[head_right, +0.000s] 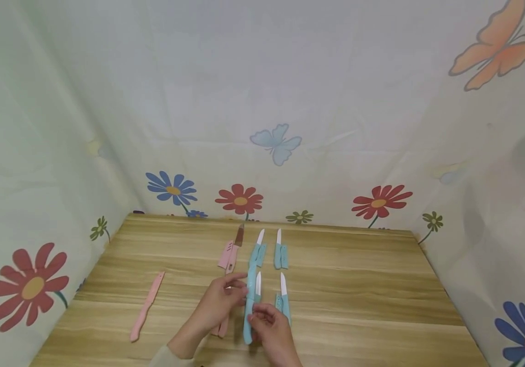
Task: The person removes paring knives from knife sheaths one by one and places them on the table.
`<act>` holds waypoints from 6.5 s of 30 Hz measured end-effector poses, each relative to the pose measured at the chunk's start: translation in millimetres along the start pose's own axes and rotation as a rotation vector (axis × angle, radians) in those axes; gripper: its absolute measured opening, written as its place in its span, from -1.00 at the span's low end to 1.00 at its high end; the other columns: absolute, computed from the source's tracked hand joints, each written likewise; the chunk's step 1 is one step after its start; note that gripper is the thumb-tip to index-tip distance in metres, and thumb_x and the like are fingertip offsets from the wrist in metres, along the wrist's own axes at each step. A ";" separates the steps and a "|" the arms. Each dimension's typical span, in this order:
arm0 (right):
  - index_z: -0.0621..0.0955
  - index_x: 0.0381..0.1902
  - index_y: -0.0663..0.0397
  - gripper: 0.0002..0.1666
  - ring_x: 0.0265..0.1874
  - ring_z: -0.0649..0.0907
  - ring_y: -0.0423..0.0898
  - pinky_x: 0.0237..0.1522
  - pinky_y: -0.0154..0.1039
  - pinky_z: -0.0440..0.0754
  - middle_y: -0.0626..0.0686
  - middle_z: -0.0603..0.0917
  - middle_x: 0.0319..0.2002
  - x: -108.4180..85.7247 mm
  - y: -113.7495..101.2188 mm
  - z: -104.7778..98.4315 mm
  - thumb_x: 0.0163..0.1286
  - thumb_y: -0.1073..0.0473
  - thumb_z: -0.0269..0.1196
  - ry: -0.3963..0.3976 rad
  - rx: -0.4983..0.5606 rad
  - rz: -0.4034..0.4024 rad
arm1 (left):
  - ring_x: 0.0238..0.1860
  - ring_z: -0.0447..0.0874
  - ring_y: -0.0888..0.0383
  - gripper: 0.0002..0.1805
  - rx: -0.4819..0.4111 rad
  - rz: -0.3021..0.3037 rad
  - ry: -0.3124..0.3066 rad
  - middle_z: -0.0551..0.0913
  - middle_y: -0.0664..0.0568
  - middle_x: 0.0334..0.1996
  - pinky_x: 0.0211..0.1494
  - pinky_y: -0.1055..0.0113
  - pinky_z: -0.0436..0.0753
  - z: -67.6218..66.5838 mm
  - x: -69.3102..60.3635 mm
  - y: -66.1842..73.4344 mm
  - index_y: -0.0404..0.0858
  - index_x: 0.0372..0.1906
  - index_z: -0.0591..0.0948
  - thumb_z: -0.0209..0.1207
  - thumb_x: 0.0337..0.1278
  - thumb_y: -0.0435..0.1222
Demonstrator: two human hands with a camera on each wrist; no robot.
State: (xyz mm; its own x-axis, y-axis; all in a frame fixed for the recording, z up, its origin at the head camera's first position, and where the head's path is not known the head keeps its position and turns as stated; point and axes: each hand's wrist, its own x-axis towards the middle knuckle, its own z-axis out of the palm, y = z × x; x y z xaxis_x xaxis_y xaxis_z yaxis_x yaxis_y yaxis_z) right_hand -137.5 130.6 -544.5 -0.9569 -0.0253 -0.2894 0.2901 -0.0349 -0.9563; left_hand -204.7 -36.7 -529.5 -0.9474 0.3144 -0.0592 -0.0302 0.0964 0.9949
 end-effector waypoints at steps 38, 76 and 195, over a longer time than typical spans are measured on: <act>0.53 0.18 0.47 -0.52 -0.31 0.65 -0.24 -0.32 -0.31 0.71 -0.08 0.64 -0.27 -1.7 -0.8 -0.2 0.44 0.24 0.31 -0.026 -0.018 0.005 | -0.37 0.72 0.20 -0.55 -0.053 -0.033 0.095 0.68 -0.14 -0.21 -0.21 0.19 0.84 3.8 13.0 5.3 -0.42 0.21 0.62 0.32 0.19 -0.53; 0.52 0.18 0.48 -0.50 -0.29 0.65 -0.18 -0.31 -0.26 0.74 -0.07 0.65 -0.26 -6.2 8.4 -3.0 0.41 0.24 0.32 -0.067 -0.024 0.004 | -0.37 0.72 0.22 -0.57 -0.052 -0.037 0.084 0.68 -0.11 -0.21 -0.25 0.30 0.81 2.1 15.3 5.8 -0.44 0.19 0.62 0.31 0.19 -0.51; 0.48 0.37 0.32 -0.40 -0.42 0.74 -0.13 -0.32 -0.14 0.84 0.02 0.73 -0.28 25.5 -12.3 39.9 0.40 0.33 0.33 -0.147 0.080 0.021 | -0.47 0.79 0.05 -0.57 -0.010 -0.126 0.328 0.76 -0.20 -0.27 -0.34 0.21 0.84 -81.3 1.3 -24.2 -0.43 0.22 0.60 0.27 0.26 -0.53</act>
State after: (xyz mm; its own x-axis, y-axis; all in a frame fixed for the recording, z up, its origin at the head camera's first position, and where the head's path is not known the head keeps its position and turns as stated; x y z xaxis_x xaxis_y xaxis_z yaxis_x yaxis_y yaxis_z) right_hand -164.9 90.6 -538.5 -0.9400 -0.1723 -0.2945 0.3158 -0.1124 -0.9422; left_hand -231.1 -115.4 -547.0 -0.9880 -0.0199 -0.1534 -0.1547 0.1055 0.9823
